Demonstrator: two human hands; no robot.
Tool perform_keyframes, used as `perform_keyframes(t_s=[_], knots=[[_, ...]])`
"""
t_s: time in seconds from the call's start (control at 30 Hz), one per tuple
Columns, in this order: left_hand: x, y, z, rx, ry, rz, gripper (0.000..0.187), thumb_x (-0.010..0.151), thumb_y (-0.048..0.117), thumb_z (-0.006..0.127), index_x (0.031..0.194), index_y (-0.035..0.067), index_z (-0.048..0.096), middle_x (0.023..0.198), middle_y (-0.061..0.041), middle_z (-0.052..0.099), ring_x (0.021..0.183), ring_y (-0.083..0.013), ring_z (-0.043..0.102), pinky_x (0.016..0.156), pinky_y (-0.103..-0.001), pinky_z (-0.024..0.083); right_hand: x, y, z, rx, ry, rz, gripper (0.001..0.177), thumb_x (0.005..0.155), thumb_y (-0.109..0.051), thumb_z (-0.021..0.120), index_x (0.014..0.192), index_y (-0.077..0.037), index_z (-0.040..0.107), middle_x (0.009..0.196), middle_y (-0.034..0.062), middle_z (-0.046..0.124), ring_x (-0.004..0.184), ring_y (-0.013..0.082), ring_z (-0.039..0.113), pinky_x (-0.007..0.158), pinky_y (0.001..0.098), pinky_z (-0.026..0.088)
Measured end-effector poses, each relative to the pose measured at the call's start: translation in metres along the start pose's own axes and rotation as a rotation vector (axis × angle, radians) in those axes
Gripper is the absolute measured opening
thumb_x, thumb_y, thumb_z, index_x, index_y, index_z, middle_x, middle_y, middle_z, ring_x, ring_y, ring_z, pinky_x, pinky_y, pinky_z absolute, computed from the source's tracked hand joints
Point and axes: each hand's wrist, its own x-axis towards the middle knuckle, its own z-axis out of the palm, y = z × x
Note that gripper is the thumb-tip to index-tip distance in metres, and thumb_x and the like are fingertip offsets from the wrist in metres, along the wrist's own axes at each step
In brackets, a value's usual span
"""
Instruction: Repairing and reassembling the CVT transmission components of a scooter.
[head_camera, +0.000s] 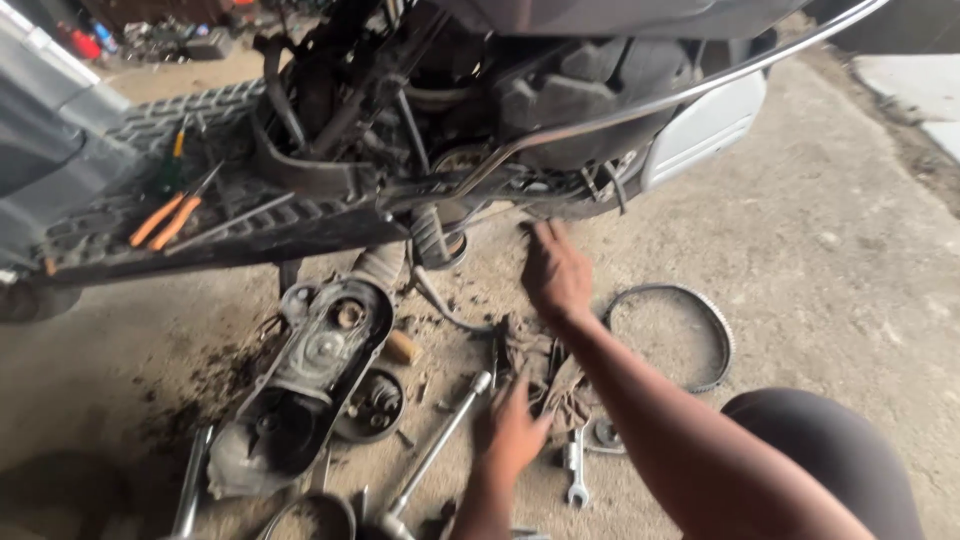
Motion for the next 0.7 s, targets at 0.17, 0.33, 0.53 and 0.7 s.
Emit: perform_keyframes(t_s=[0.17,0.33,0.53,0.7], knots=[[0.001,0.085,-0.047,0.382,0.407,0.435,0.095,0.08,0.037,0.087,0.154,0.016,0.031,0.162,-0.016,0.026,0.153,-0.0407,0.024,0.125,-0.059,0.015,0.012,0.006,0.002,-0.086,0.07,-0.105,0.027,0.094,-0.014,0.051,0.118,-0.016,0.064,0.108,0.015,0.066,0.08,0.04,0.065,0.066,0.0525,0.051],[-0.007,0.1,-0.075,0.517,0.68,0.288,0.118,0.069,0.037,0.09,0.156,0.011,0.013,0.163,-0.026,0.019,0.15,-0.0451,0.023,0.121,-0.064,0.011,0.031,0.019,-0.011,-0.051,0.138,0.182,0.023,0.113,-0.02,0.036,0.124,-0.011,0.055,0.105,0.0107,0.064,0.08,0.0267,0.064,0.062,0.0414,0.048],[0.008,0.101,-0.064,0.797,0.811,0.392,0.099,0.087,0.016,0.073,0.162,0.01,0.01,0.167,-0.024,0.023,0.154,-0.0408,0.029,0.124,-0.062,0.014,0.029,0.003,-0.02,0.006,0.217,0.075,0.022,0.113,-0.02,0.038,0.124,-0.012,0.056,0.108,0.0092,0.066,0.084,0.0239,0.065,0.068,0.0409,0.047],[0.009,0.109,-0.062,0.774,0.48,0.44,0.064,0.096,0.022,0.06,0.151,0.008,0.031,0.157,-0.024,0.034,0.143,-0.0409,0.038,0.122,-0.059,0.018,0.024,0.014,-0.009,0.058,0.129,0.143,0.024,0.107,-0.019,0.043,0.123,-0.012,0.06,0.109,0.0113,0.069,0.086,0.0269,0.067,0.068,0.0417,0.05]])
